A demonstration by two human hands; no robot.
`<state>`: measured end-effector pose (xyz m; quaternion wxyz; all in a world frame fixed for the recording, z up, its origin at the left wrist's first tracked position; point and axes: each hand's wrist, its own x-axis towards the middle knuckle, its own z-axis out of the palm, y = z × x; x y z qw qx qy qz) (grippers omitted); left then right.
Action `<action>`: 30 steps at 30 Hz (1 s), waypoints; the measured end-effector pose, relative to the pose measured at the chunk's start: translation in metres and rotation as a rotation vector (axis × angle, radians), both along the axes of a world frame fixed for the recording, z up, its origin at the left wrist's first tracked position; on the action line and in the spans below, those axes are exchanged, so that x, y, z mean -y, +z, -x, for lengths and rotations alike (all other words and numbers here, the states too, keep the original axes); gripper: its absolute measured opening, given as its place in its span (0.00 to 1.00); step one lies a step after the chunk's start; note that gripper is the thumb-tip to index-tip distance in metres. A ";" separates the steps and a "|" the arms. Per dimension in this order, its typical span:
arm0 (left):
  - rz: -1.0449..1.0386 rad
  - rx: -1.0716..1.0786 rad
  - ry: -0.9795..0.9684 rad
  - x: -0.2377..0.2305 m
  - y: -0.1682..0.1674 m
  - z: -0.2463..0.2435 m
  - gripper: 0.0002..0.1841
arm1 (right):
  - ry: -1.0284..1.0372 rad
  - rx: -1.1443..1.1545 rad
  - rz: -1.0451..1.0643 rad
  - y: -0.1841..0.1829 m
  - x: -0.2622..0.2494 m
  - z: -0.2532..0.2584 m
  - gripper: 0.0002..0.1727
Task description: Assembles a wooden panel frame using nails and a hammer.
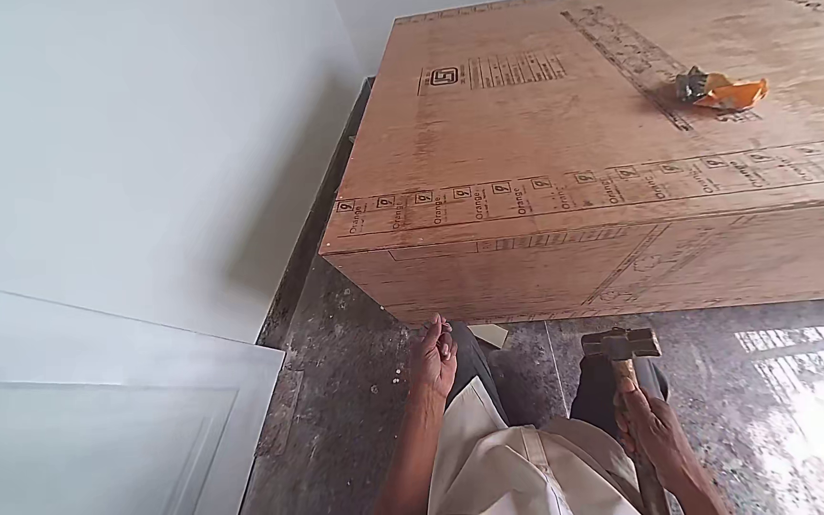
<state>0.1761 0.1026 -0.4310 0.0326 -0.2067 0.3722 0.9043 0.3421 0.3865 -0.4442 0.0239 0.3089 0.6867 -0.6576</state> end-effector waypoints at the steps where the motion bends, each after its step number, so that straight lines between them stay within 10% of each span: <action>1: 0.034 -0.036 -0.051 -0.006 0.009 0.004 0.15 | -0.012 0.008 0.001 -0.002 -0.001 -0.004 0.27; 15: 1.140 -0.910 -0.314 -0.034 0.129 0.116 0.06 | -0.035 0.043 0.020 -0.010 -0.005 -0.015 0.27; 30: 1.195 -0.848 -0.439 -0.044 0.127 0.135 0.06 | -0.050 -0.010 -0.029 0.004 -0.011 -0.013 0.27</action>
